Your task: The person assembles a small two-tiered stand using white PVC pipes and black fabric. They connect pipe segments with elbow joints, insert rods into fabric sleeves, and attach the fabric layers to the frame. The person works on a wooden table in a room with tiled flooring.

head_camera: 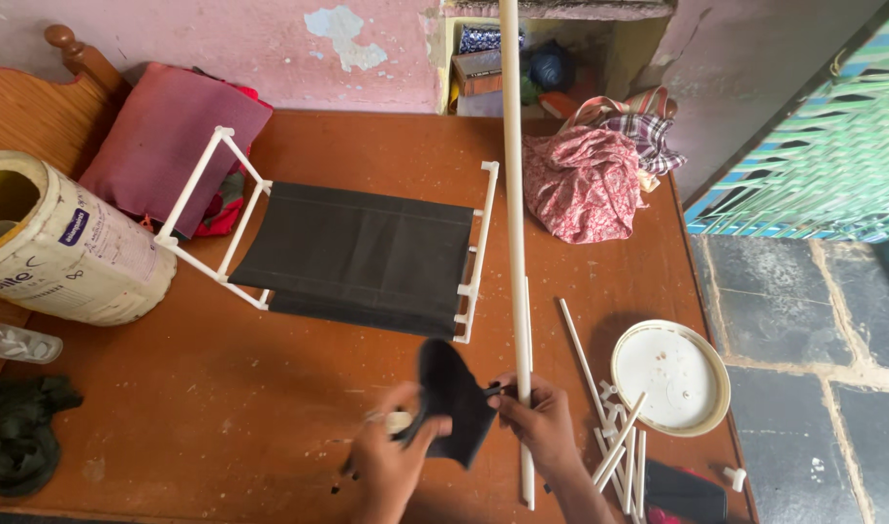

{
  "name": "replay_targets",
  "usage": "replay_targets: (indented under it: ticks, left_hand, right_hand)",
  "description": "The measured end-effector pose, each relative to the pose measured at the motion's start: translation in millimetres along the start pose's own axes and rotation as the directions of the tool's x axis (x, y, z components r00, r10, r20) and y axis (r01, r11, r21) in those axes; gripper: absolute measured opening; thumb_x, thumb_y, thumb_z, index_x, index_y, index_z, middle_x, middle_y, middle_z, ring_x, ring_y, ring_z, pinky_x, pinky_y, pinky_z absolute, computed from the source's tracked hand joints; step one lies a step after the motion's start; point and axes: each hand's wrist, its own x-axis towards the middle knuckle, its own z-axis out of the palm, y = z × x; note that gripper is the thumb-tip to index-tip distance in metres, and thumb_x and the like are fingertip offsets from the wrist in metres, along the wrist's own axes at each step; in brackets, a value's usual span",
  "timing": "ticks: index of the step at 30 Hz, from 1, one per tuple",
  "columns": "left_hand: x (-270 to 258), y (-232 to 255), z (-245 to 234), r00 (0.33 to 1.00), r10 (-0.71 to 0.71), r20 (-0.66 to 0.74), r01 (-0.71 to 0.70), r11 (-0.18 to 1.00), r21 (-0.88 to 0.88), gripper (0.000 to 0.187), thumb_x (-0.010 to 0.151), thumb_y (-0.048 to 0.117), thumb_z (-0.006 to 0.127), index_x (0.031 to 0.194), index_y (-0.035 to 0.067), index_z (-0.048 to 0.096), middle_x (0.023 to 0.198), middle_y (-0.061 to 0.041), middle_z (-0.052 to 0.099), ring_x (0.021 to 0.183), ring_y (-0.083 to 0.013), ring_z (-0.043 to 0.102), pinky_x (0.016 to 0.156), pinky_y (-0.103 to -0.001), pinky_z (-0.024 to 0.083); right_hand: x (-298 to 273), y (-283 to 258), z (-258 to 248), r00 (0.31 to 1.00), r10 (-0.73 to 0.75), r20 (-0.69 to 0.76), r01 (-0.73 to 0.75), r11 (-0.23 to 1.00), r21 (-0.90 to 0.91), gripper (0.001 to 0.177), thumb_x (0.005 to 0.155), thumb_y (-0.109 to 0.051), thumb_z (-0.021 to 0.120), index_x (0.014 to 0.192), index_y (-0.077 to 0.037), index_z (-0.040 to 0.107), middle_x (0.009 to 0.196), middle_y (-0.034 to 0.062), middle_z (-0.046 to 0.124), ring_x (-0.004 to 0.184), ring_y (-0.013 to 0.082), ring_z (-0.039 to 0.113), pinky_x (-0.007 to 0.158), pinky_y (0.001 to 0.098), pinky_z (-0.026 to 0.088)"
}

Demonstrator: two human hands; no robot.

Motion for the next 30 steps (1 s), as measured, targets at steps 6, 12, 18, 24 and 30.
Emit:
replay_targets:
  ticks: [6,12,18,24,30]
  left_hand:
    - [25.9,37.5,4.9,0.908,0.403,-0.113,-0.411,0.91,-0.058,0.029,0.076,-0.005,0.071,0.073,0.008,0.046,0.094,-0.012,0.065,0.074,-0.0187,0.063,0.063,-0.03,0.048]
    - [35.8,38.0,-9.7,0.967,0.253,0.0,-0.209,0.8,-0.562,0.029,0.081,-0.004,0.063,0.102,0.008,0.048,0.084,-0.004,0.061,0.073,-0.0113,0.062,0.066,-0.027,0.052]
    - [34.2,39.0,-23.7,0.946,0.303,0.115,-0.278,0.941,-0.196,0.047,0.072,0.013,0.095,0.104,0.009,0.061,0.074,-0.009,0.061,0.064,-0.0156,0.062,0.057,-0.03,0.05]
    - [35.9,42.5,-39.6,0.893,0.447,0.05,-0.389,0.823,-0.415,0.018,0.098,0.009,0.069,0.098,0.008,0.052,0.094,-0.007,0.069,0.084,-0.0177,0.073,0.069,-0.03,0.06]
    - [31.3,43.8,-41.9,0.902,0.423,0.088,-0.371,0.863,-0.342,0.049,0.072,0.026,0.088,0.103,0.003,0.059,0.079,-0.008,0.064,0.069,-0.0206,0.067,0.062,-0.034,0.054]
  right_hand:
    - [-18.7,-28.9,-12.4,0.998,-0.069,0.015,0.07,0.995,-0.069,0.017,0.081,0.001,0.077,0.097,0.0,0.076,0.072,0.0009,0.069,0.05,0.0058,0.052,0.042,0.0208,0.034]
    - [-22.0,-40.9,-12.4,0.987,-0.149,-0.061,0.145,0.988,-0.06,0.016,0.082,0.0,0.077,0.098,0.0,0.074,0.064,0.0009,0.064,0.048,0.0059,0.05,0.04,0.0212,0.03]
    - [-23.6,-48.7,11.4,0.985,-0.165,-0.043,0.163,0.985,-0.047,0.014,0.083,0.0,0.077,0.096,0.0,0.073,0.064,0.0001,0.061,0.049,0.0055,0.048,0.041,0.0208,0.03]
    - [-25.0,-44.9,43.8,0.996,-0.089,-0.006,0.089,0.995,-0.042,0.014,0.083,-0.001,0.077,0.095,-0.002,0.071,0.065,-0.0006,0.06,0.05,0.0061,0.049,0.043,0.0215,0.032]
    - [-27.8,-41.3,58.6,0.986,-0.166,0.006,0.166,0.986,-0.029,0.016,0.09,-0.011,0.067,0.103,-0.002,0.07,0.071,0.0018,0.061,0.053,0.0076,0.049,0.045,0.0235,0.033]
